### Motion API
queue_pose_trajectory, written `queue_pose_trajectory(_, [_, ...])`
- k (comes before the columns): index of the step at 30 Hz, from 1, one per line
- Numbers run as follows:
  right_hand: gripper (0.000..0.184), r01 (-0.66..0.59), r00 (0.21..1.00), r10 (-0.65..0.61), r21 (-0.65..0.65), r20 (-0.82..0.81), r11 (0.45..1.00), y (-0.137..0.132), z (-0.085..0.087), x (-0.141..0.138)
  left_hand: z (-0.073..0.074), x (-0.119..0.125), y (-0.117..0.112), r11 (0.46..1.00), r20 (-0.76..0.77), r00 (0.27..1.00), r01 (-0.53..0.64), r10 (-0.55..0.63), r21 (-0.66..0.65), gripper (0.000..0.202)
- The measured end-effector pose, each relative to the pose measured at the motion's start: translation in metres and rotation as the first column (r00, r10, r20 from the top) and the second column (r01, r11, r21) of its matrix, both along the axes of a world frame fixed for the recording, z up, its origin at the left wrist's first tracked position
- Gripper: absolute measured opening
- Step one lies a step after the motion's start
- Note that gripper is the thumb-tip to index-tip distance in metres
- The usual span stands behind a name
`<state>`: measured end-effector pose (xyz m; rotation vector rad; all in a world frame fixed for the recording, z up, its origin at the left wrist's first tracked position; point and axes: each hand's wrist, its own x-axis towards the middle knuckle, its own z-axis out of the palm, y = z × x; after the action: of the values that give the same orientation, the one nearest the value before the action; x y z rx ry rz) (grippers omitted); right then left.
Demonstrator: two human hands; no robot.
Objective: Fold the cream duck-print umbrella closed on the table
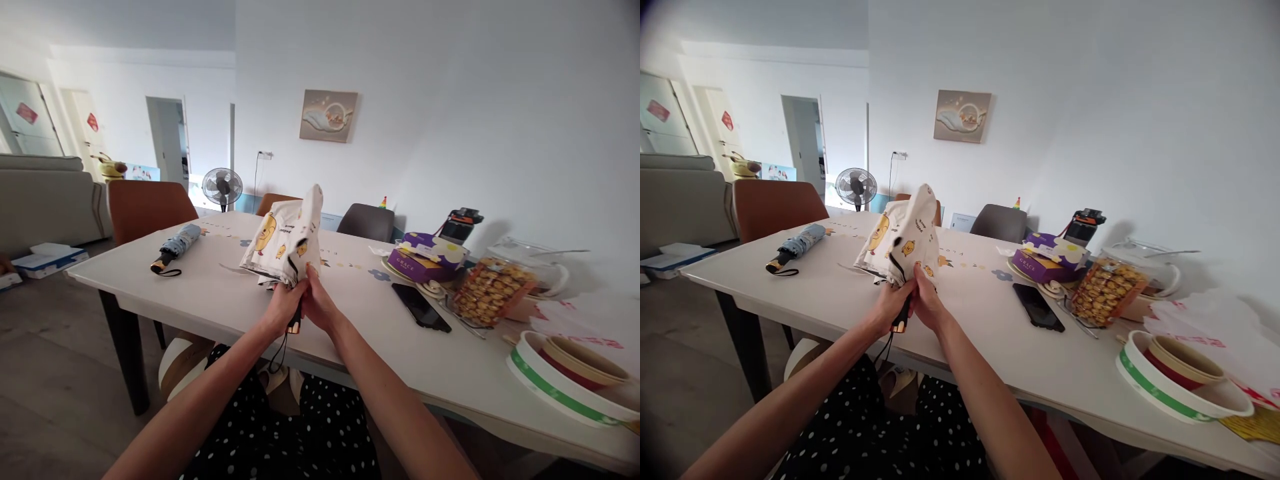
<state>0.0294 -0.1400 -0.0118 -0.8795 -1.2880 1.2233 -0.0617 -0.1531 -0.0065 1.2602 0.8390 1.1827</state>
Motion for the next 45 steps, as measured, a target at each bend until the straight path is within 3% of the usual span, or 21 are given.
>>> queue_pose_trajectory(6, [0.041, -0.053, 0.996, 0.05, -0.037, -0.068, 0.998, -0.003, 0.002, 0.005, -0.005, 0.006, 0.003, 0.994, -0.195, 0.979, -0.043, 0.061, 0.097, 0.028])
queue_pose_trajectory(16, [0.033, -0.122, 0.992, 0.122, 0.014, 0.005, 0.992, -0.007, 0.006, 0.01, -0.006, 0.001, 0.007, 0.998, -0.194, 0.981, 0.008, 0.003, 0.057, 0.025])
queue_pose_trajectory(26, [0.023, -0.008, 0.999, 0.007, 0.032, 0.037, 0.999, -0.012, 0.009, 0.007, -0.003, 0.005, 0.003, 0.996, -0.296, 0.951, -0.074, 0.087, 0.056, 0.012])
queue_pose_trajectory(30, [0.017, 0.002, 1.0, -0.003, 0.071, 0.026, 0.997, -0.016, 0.011, 0.008, -0.005, -0.001, -0.001, 0.999, -0.288, 0.958, 0.009, 0.004, 0.046, 0.019])
queue_pose_trajectory(36, [0.011, -0.038, 0.998, 0.041, 0.078, -0.037, 0.996, -0.013, 0.01, 0.011, -0.003, -0.012, -0.004, 0.986, -0.033, 0.988, 0.154, -0.153, 0.056, 0.026])
queue_pose_trajectory(42, [0.012, -0.036, 0.995, 0.035, -0.006, -0.089, 0.999, -0.011, 0.008, 0.01, -0.002, -0.02, -0.002, 0.951, -0.136, 0.955, 0.282, -0.265, 0.128, 0.037])
queue_pose_trajectory(45, [0.018, -0.044, 0.998, 0.044, -0.018, -0.044, 0.999, -0.009, 0.006, 0.009, -0.005, -0.015, -0.001, 0.962, -0.171, 0.962, 0.236, -0.212, 0.138, 0.034])
